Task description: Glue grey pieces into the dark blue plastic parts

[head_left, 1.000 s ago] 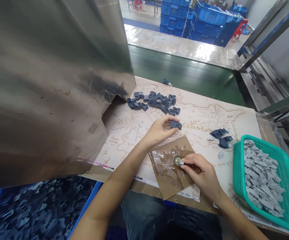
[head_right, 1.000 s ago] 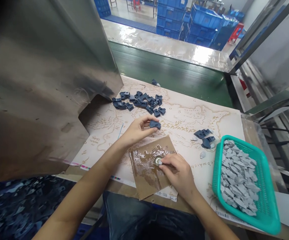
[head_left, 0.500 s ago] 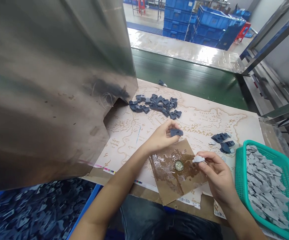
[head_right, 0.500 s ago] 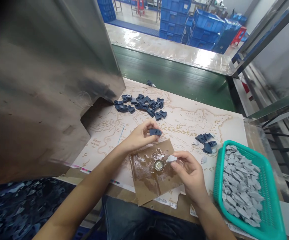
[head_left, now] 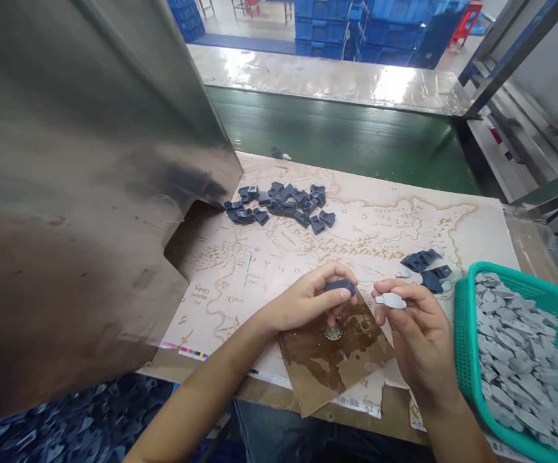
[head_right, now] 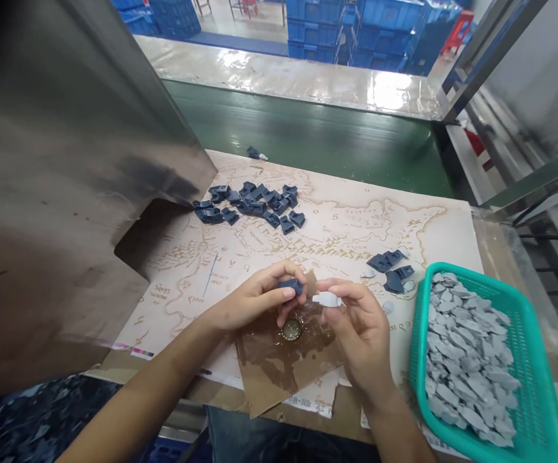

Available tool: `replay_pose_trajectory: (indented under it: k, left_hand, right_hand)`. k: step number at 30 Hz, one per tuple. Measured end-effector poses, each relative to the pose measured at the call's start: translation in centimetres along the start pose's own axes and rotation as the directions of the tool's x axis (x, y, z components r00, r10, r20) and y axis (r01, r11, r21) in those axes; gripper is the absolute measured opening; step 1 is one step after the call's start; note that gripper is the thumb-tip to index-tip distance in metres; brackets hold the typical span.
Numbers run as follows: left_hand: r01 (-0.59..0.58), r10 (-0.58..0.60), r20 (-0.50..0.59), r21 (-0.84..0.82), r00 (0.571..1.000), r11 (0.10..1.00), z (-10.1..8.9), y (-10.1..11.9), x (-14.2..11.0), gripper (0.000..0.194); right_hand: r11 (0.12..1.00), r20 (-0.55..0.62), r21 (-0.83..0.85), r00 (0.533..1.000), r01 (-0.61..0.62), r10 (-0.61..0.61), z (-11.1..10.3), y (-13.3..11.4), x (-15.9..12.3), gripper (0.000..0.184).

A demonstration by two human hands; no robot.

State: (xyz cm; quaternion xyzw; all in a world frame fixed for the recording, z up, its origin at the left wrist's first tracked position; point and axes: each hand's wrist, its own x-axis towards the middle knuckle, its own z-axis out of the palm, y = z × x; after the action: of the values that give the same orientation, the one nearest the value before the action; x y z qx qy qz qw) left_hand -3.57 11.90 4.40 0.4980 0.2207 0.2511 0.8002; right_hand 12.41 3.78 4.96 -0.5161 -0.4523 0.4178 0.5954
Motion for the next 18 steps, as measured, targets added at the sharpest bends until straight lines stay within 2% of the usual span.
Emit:
replay_pose_trajectory:
  k: [6,9,11,13,15,18]
  left_hand:
    - [0.021,-0.013,-0.084,0.087,0.996,0.996,-0.4,0.2,0.0,0.029]
    - [0.015,0.004,-0.124,0.152,0.992,0.988,-0.7,-0.1,0.2,0.027]
    - [0.037,0.012,-0.206,0.228,0.978,0.973,-1.1,-0.5,0.4,0.023]
    - [0.066,0.03,-0.312,0.291,0.949,0.954,-1.5,-0.8,0.7,0.018]
    - [0.08,0.055,-0.389,0.322,0.92,0.943,-1.9,-1.1,0.9,0.014]
    - [0.076,0.093,-0.431,0.361,0.898,0.93,-2.4,-1.3,1.0,0.012]
  right_hand:
    - [0.999,0.038,-0.035,0.999,0.028,-0.027,-0.1,-0.2,-0.3,0.009]
    - [0.96,-0.026,-0.265,0.994,0.093,-0.104,-0.3,-0.1,0.0,0.009]
    - [0.854,-0.062,-0.508,0.984,0.115,-0.169,-0.7,0.4,0.6,0.008]
    - [0.694,-0.03,-0.708,0.976,0.131,-0.215,-1.2,1.2,1.4,0.009]
    - [0.549,0.024,-0.824,0.977,0.139,-0.211,-1.8,2.0,2.1,0.012]
    - [0.407,0.075,-0.903,0.984,0.136,-0.162,-2.4,2.5,2.3,0.014]
